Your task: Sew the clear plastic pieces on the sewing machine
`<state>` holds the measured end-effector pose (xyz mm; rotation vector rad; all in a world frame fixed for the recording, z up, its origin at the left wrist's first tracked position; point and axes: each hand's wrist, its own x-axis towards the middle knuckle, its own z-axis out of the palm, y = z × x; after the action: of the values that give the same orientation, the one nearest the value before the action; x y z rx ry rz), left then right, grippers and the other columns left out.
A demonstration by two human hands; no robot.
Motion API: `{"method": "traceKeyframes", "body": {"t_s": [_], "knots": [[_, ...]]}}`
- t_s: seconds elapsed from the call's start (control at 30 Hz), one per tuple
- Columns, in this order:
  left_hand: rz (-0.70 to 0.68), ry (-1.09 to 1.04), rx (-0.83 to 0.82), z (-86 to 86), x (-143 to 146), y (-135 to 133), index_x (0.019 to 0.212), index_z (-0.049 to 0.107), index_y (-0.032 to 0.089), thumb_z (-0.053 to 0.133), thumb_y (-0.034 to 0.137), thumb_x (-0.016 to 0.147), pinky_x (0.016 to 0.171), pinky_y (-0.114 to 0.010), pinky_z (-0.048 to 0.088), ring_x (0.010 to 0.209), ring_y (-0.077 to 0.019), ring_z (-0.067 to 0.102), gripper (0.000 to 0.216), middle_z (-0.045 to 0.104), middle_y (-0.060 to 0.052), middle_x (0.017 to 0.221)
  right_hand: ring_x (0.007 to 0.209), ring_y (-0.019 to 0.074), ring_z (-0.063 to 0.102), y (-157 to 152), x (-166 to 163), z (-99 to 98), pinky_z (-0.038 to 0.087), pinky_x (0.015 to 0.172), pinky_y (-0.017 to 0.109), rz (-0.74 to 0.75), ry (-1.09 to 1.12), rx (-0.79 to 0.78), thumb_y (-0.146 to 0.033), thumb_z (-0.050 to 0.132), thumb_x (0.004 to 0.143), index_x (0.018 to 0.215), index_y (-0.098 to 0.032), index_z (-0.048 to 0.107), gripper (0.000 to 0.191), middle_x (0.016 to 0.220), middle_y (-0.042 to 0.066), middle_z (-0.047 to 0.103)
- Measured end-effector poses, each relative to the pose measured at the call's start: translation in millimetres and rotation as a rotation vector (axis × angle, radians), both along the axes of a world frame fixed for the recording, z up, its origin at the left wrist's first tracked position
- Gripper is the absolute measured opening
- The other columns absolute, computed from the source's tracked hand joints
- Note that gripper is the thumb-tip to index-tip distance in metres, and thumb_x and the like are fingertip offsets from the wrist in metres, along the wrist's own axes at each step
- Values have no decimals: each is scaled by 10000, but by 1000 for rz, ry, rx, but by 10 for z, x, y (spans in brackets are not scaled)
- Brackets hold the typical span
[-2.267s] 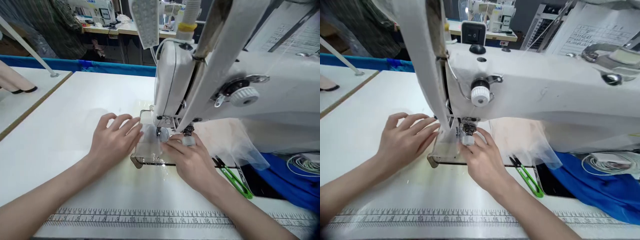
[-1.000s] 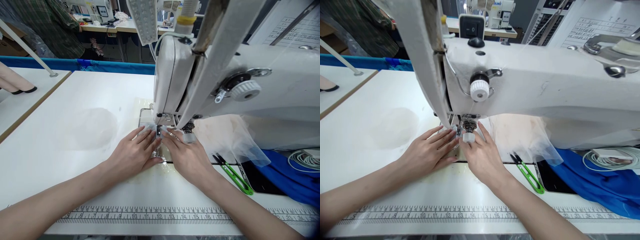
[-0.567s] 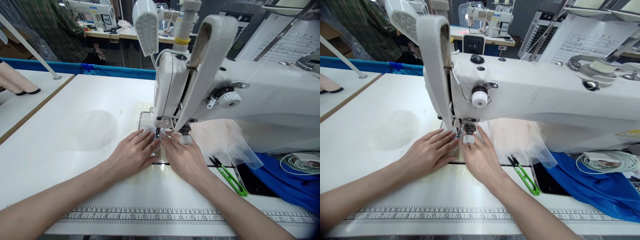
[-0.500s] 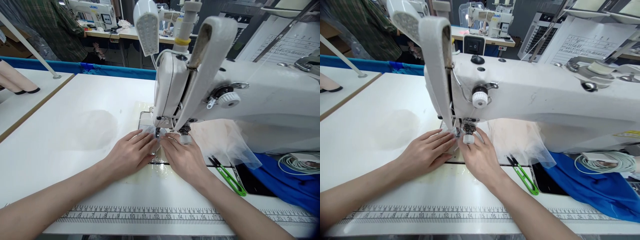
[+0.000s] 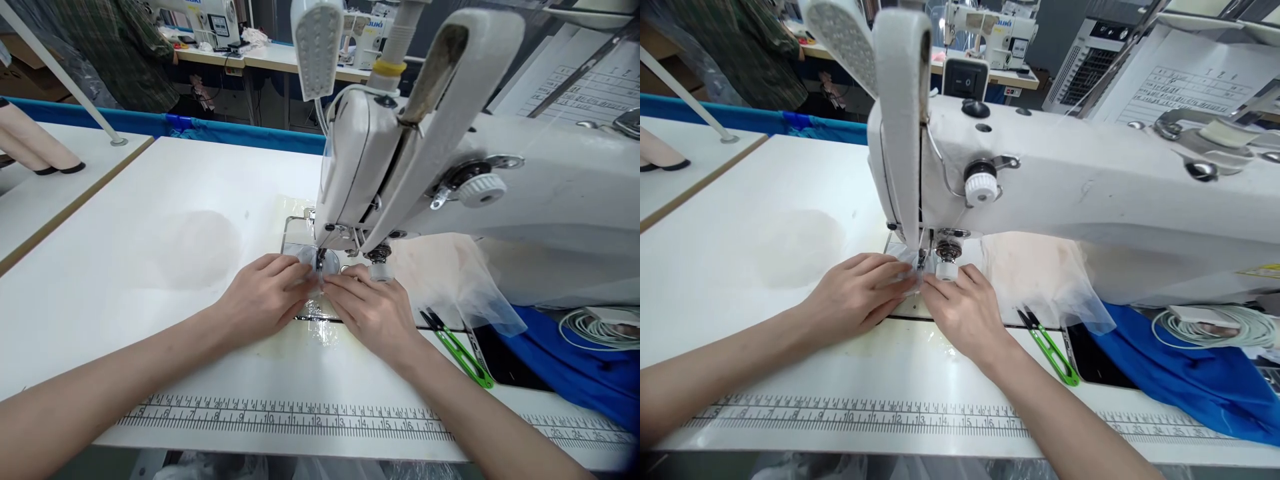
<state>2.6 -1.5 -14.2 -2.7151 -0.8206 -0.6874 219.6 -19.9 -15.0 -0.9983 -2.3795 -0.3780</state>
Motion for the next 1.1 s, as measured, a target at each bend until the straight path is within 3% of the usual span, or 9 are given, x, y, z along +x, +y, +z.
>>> {"method": "traceKeyframes", "body": {"t_s": [0.1, 0.23, 1.1], "knots": [[-31, 25, 111, -1, 10, -44, 1109, 672, 153, 521, 153, 926, 935, -356, 539, 1076, -208, 646, 237, 716, -49, 1117, 841, 152, 638, -18, -3, 7, 406, 678, 304, 9, -27, 19, -90, 588, 886, 875, -193, 729, 174, 1000, -10, 759], [-38, 52, 59, -21, 0, -83, 1165, 650, 117, 506, 184, 947, 990, -400, 529, 1104, -220, 650, 270, 710, -89, 1134, 853, 156, 651, -53, -8, 13, 430, 721, 319, 11, -40, -1, -128, 598, 890, 920, -187, 734, 151, 1038, 11, 752], [2, 60, 55, -32, 21, 29, 1144, 660, 126, 471, 189, 958, 1027, -425, 505, 1091, -205, 659, 273, 698, -88, 1164, 847, 174, 674, -20, -19, 20, 467, 797, 352, -36, -78, 16, -188, 576, 921, 937, -145, 737, 168, 1026, 30, 755]]}}
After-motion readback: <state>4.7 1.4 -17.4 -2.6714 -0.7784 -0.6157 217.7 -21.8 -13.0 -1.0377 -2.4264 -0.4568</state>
